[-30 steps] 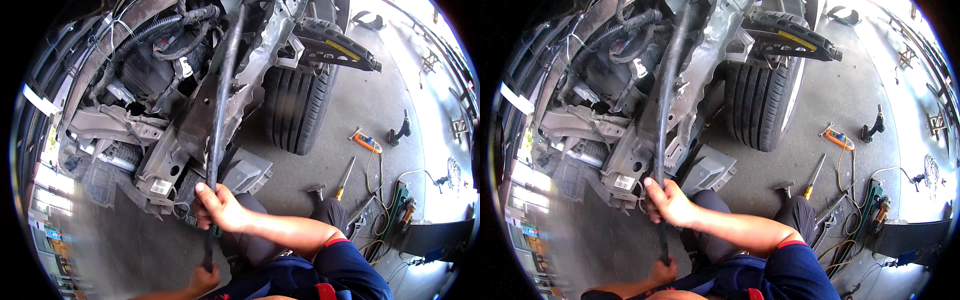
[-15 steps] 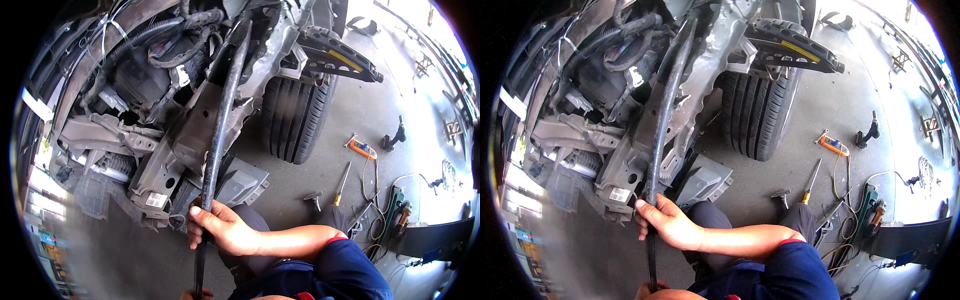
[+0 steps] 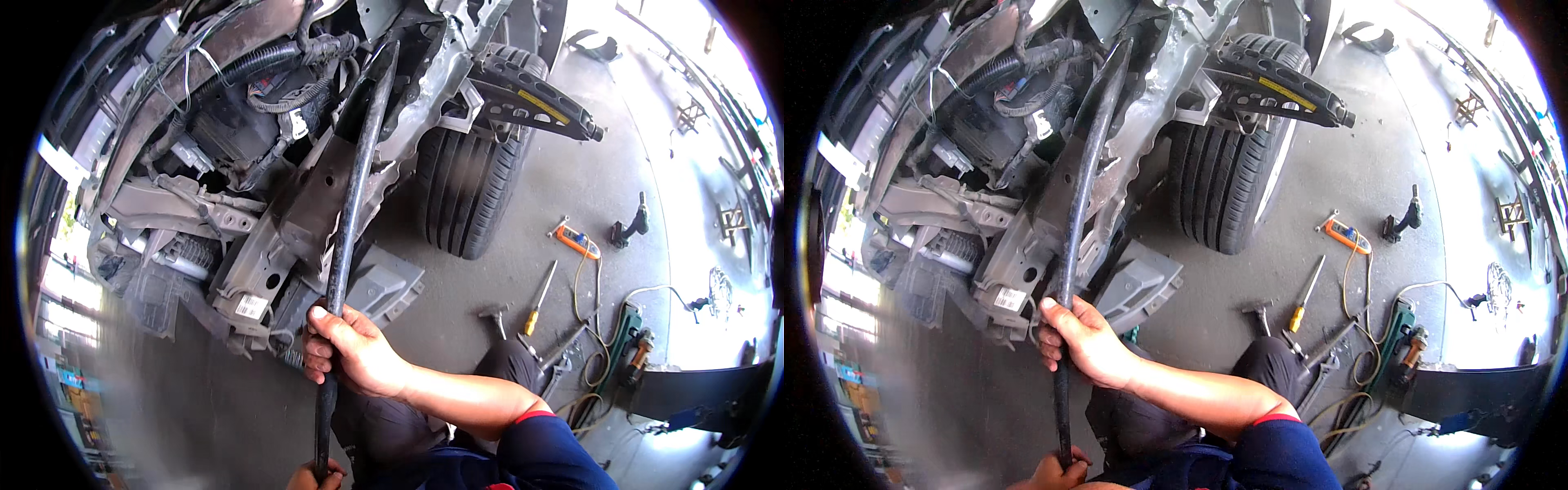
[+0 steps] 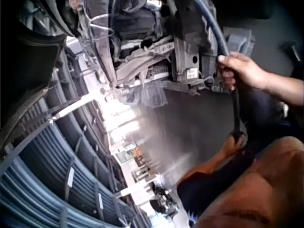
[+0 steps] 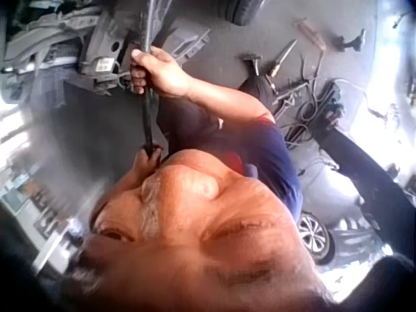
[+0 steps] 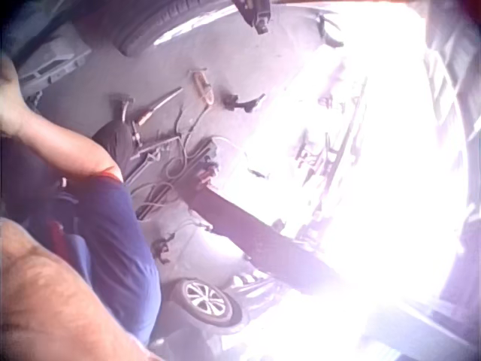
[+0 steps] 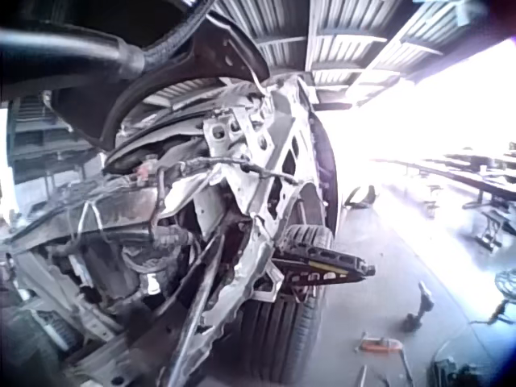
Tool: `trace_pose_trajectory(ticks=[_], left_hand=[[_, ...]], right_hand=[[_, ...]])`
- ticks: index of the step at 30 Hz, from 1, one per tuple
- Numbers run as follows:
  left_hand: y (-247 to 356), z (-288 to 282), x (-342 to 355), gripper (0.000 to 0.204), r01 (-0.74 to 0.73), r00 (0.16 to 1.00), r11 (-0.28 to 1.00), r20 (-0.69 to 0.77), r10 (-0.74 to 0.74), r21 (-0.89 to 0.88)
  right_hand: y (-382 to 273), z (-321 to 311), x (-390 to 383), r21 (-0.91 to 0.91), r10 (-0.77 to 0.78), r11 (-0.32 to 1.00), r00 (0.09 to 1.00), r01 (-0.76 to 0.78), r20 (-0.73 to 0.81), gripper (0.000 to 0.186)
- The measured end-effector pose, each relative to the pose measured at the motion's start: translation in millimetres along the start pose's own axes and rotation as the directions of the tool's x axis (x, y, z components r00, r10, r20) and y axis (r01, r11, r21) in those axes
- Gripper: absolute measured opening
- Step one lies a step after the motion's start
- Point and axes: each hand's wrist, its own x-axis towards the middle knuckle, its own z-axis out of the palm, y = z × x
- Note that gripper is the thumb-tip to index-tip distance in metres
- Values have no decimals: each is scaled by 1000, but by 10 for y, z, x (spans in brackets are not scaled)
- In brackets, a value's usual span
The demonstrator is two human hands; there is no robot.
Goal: The person repairs a damaged front chassis of a car by hammering a metal frame and using a long pry bar to straighten the structure.
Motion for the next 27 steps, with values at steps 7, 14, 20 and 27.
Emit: trace_pose_trajectory(ticks=[7,14,20,27], left_hand=[[224,-49,-525,17,19,998,981,53,-30,195],[317,128,-779,24,66,997,981,-57,-56,182],[260,109,-423,24,5,993,967,115,-36,254],[211,-121,-146,34,-199,904,966,411,116,165]], right_hand=[[-162,534,-227,35,75,997,962,-69,-262,28],[351,749,-624,-389,50,892,906,-230,-421,32],[1398,755,-1458,-532,165,642,777,-552,-608,79],[1714,904,-1843,-8,180,957,611,-292,-771,72]])
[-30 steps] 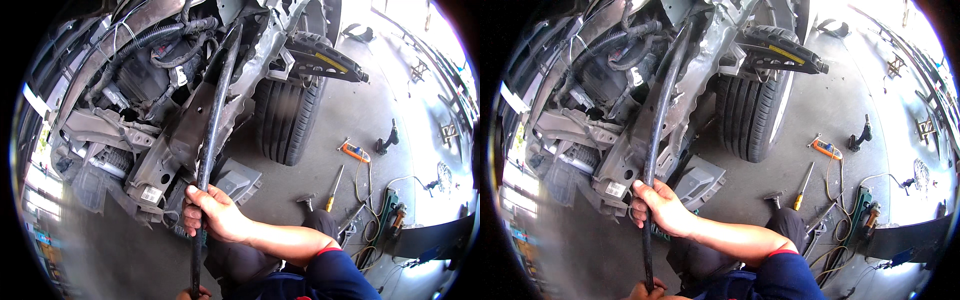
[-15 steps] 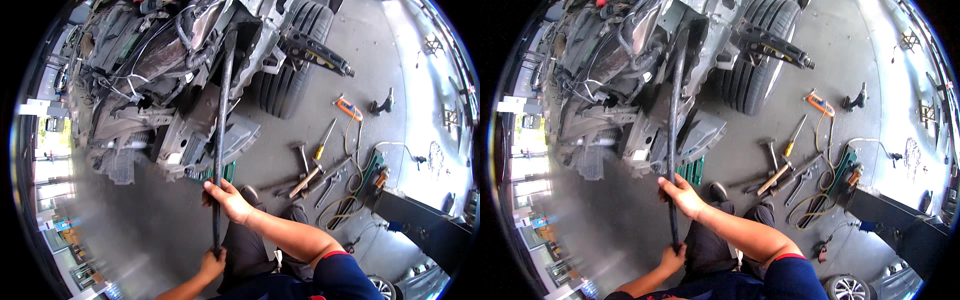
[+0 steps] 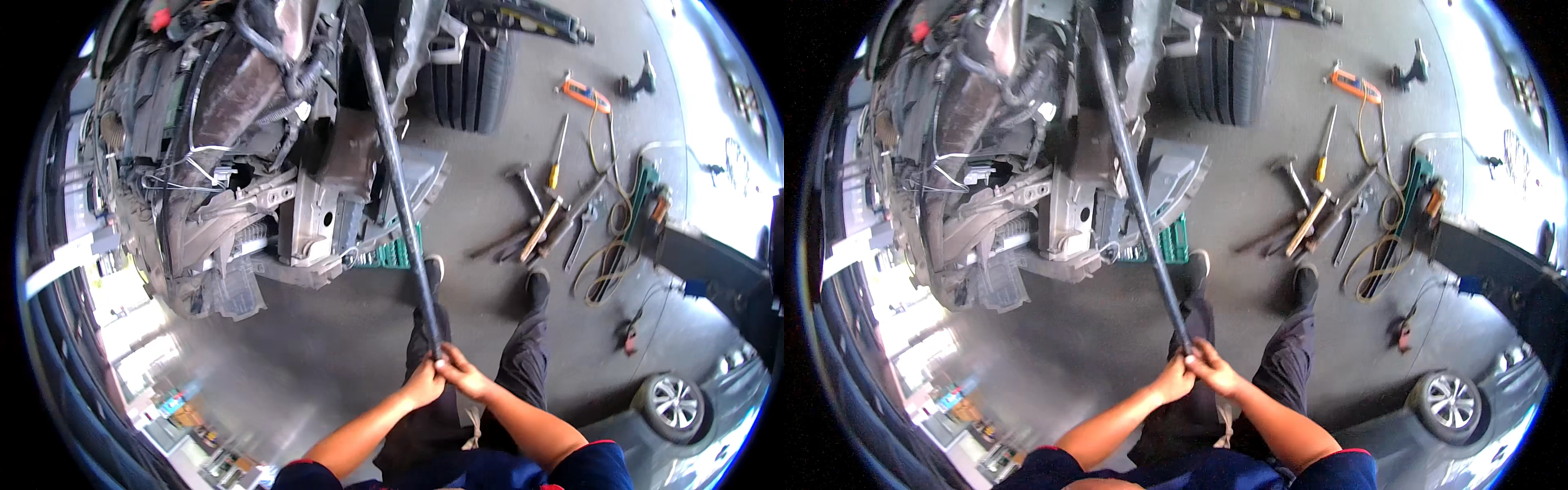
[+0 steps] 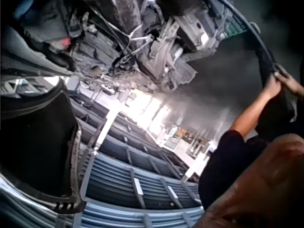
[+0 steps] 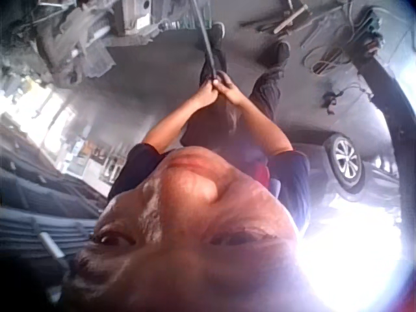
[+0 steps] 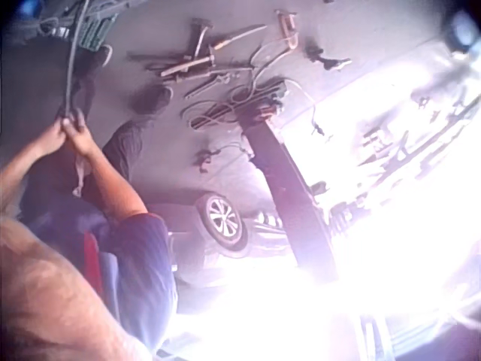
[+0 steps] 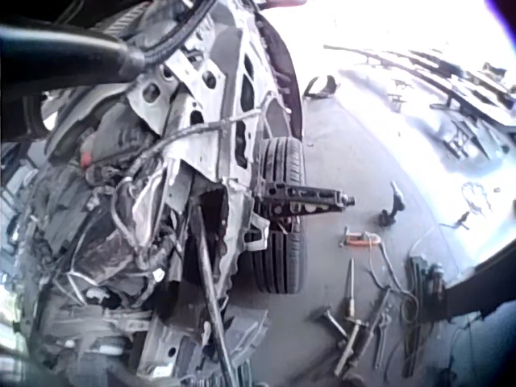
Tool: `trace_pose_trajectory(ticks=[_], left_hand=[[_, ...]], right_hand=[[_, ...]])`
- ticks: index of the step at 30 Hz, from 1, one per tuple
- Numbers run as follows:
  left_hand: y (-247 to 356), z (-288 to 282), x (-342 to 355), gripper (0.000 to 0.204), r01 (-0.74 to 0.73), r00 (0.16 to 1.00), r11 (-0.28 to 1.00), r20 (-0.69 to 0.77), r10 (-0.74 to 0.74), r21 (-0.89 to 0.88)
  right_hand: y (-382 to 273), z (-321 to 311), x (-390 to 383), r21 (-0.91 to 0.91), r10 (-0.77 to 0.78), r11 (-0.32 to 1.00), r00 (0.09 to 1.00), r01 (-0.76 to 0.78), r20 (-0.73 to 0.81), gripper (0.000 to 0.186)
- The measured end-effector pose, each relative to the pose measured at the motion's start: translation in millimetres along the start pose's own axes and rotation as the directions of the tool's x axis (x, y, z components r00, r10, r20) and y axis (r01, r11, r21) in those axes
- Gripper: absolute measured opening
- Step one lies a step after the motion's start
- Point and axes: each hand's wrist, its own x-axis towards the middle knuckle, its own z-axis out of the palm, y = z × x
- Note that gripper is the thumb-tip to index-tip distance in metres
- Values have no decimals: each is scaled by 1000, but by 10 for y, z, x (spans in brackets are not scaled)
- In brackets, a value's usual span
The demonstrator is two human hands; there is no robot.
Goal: The person repairs a damaged front chassis of a car by hammering a metal frame and using a long pry bar to straighten the structure.
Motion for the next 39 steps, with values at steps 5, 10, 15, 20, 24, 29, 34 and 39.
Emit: trace_pose_trajectory(ticks=[5,10,15,20,24,29,34,39], left_hand=[[538,-820,223,38,-320,886,808,459,69,495],[2228,-1569,683,46,-726,485,-21,534,693,687],[2418,-1698,1430,12,-719,462,-456,851,248,524],[2498,-1688,1474,5,-780,321,-494,923,211,384],[2605,-1649,1373,6,-783,294,-488,921,255,385],[2621,-1652,1389,9,-788,309,-478,921,238,388],[2572,-1660,1418,10,-784,332,-493,926,180,377],[2584,-1748,1368,9,-802,298,-490,939,170,343]], right_hand=[[620,134,-69,-37,-126,992,978,121,-168,54],[605,501,-194,-406,-317,911,763,78,-564,34],[704,665,-160,-586,-498,807,624,77,-603,35],[727,681,-371,-634,-552,771,558,59,-620,26],[610,744,-725,-629,-529,777,561,17,-637,21],[571,708,-715,-614,-476,789,650,18,-592,21],[598,729,-561,-607,-453,794,648,-19,-613,26],[795,905,-506,-638,-549,769,556,42,-624,25]])
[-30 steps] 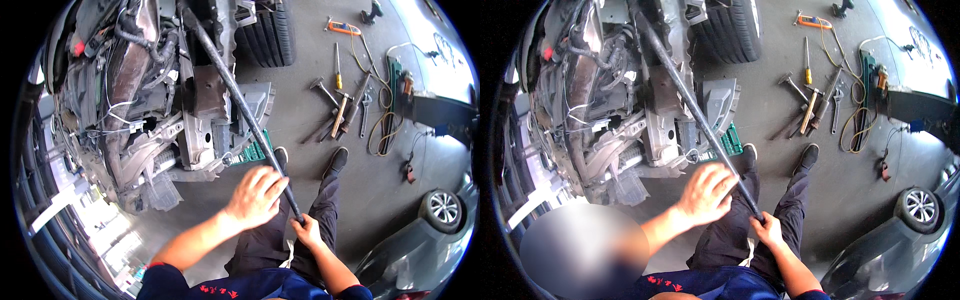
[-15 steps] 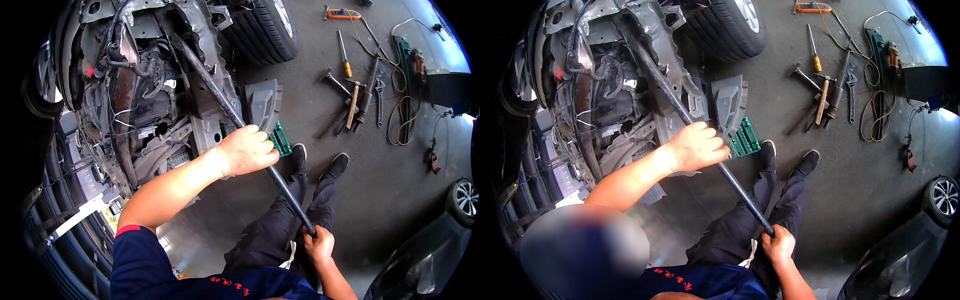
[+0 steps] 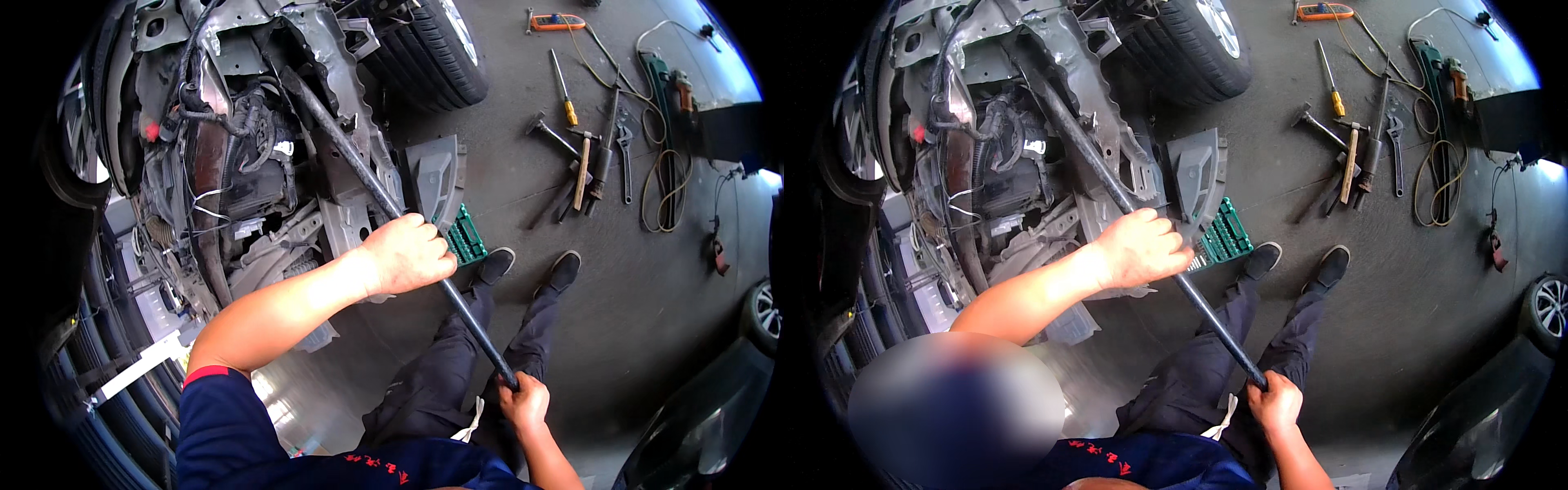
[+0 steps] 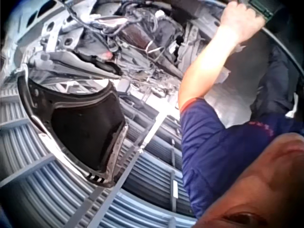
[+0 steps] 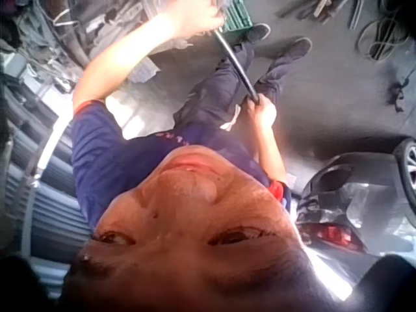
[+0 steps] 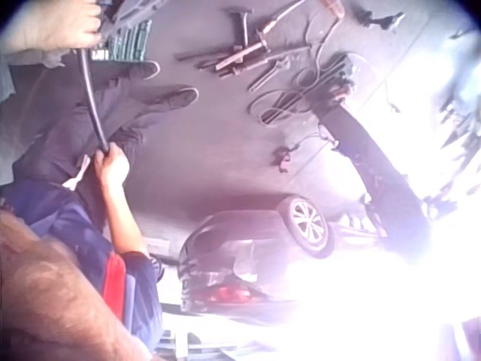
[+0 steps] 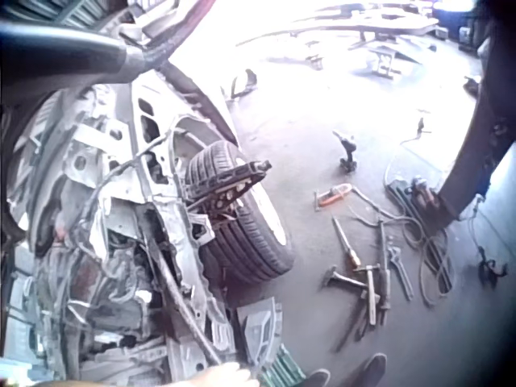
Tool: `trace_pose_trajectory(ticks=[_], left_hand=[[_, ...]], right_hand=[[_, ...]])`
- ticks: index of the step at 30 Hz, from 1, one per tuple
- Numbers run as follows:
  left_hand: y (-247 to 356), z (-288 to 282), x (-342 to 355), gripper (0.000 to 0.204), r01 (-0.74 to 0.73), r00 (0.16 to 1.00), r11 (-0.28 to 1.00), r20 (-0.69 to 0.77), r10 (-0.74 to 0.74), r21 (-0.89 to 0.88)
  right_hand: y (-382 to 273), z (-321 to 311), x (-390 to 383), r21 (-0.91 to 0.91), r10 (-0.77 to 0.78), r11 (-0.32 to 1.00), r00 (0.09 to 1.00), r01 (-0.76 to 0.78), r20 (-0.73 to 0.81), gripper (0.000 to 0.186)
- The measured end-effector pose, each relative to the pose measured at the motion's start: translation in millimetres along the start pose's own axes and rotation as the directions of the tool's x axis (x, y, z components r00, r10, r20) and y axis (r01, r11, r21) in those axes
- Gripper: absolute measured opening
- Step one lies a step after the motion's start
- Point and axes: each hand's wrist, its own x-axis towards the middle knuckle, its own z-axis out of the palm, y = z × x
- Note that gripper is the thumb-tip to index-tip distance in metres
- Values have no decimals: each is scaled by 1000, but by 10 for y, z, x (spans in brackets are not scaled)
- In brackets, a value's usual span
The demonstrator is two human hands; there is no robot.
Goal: The person repairs a damaged front chassis of a car by hammering a metal frame and using a long pry bar to straighten the structure.
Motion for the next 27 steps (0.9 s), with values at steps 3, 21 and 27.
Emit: trace_pose_trajectory(ticks=[3,21,27], left_hand=[[34,-45,-59,9,-26,999,1000,-47,26,-8],[-115,251,-86,7,-101,984,995,143,103,-18],[-167,367,153,10,-62,991,998,115,62,-1]], right_hand=[[-134,-32,-193,-28,42,999,999,-42,-1,26],[-253,587,159,-35,83,995,968,-94,-238,13],[140,574,540,-170,-60,985,924,-6,-378,32]])
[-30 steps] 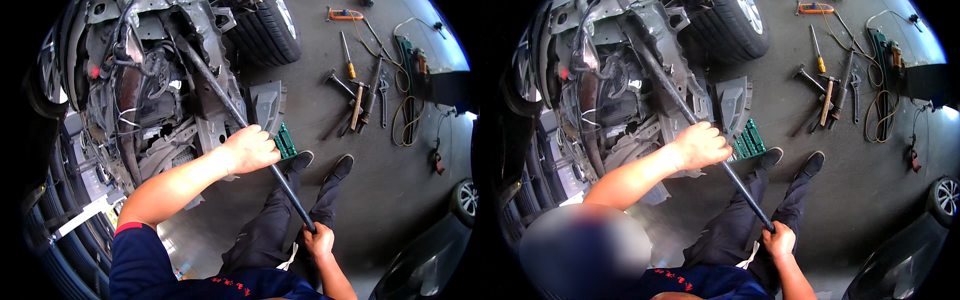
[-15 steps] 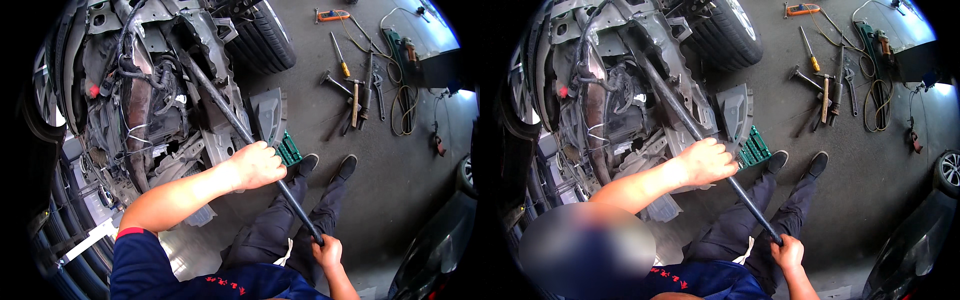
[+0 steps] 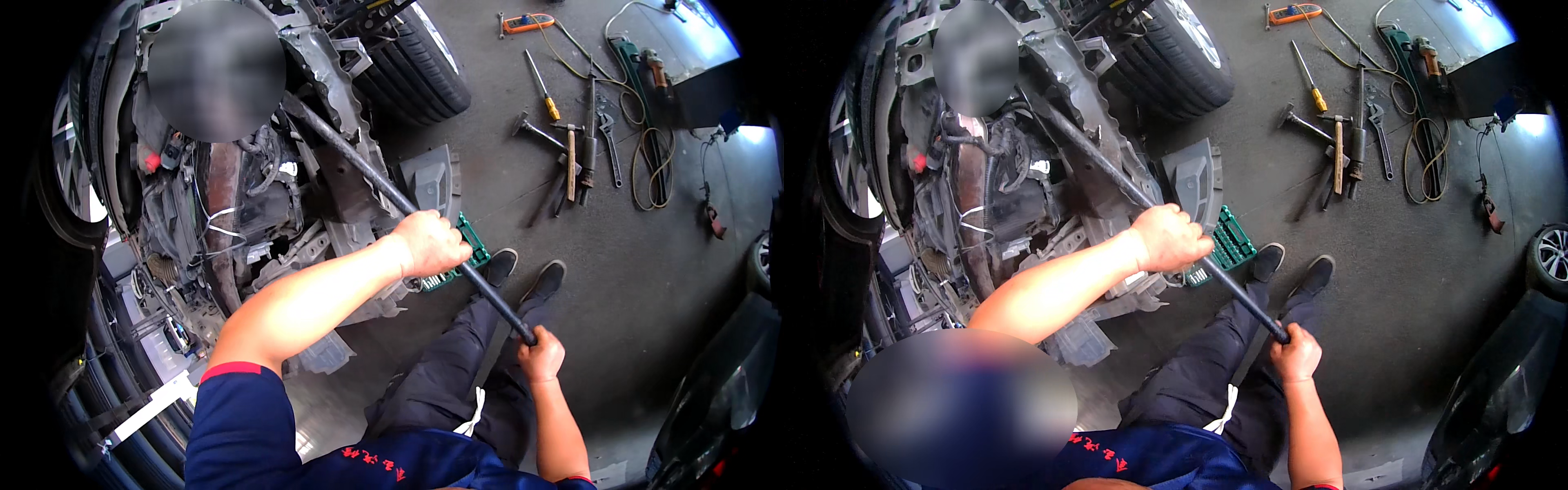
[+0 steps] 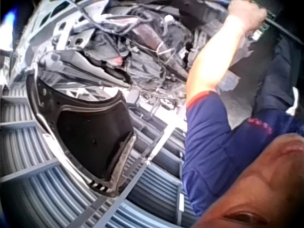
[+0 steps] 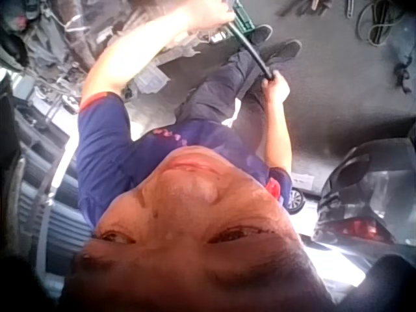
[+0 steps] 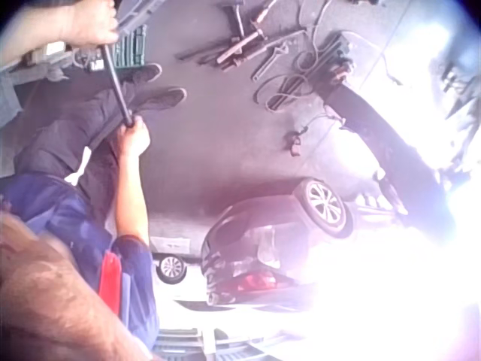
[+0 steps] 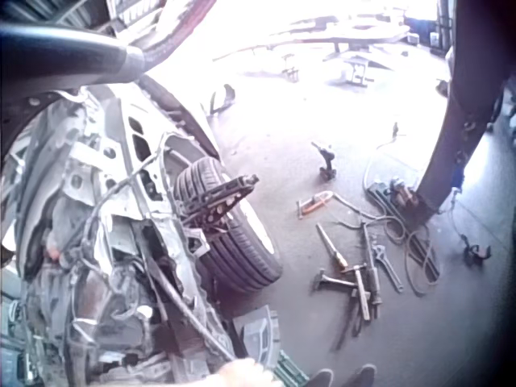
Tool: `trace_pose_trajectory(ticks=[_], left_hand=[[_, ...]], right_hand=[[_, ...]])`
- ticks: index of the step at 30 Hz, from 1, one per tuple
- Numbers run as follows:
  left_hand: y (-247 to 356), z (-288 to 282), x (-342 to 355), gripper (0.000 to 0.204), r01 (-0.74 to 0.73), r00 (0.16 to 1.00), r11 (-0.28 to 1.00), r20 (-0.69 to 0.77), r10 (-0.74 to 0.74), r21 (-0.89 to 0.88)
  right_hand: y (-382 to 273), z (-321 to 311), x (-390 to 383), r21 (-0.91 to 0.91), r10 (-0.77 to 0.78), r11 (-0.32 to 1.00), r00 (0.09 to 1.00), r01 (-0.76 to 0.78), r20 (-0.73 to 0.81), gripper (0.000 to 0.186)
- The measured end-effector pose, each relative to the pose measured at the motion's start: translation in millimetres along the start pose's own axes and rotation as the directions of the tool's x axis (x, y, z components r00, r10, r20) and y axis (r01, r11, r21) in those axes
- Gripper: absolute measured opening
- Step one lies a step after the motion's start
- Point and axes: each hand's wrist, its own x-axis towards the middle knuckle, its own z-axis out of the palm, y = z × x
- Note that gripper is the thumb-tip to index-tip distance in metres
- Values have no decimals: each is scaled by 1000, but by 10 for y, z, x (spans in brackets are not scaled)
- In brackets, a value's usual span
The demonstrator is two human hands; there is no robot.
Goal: The person repairs a damaged front chassis of a car by hammering a metal frame and using a long pry bar to straighten the structure.
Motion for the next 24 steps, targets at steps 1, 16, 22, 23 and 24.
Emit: trace_pose_trajectory(ticks=[1,16,22,23,24], left_hand=[[-25,35,38,11,11,998,1000,-58,-12,-12],[8,-18,83,15,26,991,999,128,-30,34],[111,9,89,12,74,989,991,122,-88,116],[122,-2,106,11,80,990,987,101,-94,141],[127,31,100,11,94,987,980,112,-115,173]], right_hand=[[17,-25,93,1,4,1000,1000,-4,21,30],[245,217,70,53,-109,993,994,108,26,22],[306,300,43,-9,-167,986,985,167,-48,23],[319,310,41,-2,-163,987,985,163,-55,24],[302,317,56,11,-163,986,985,163,-60,24]])
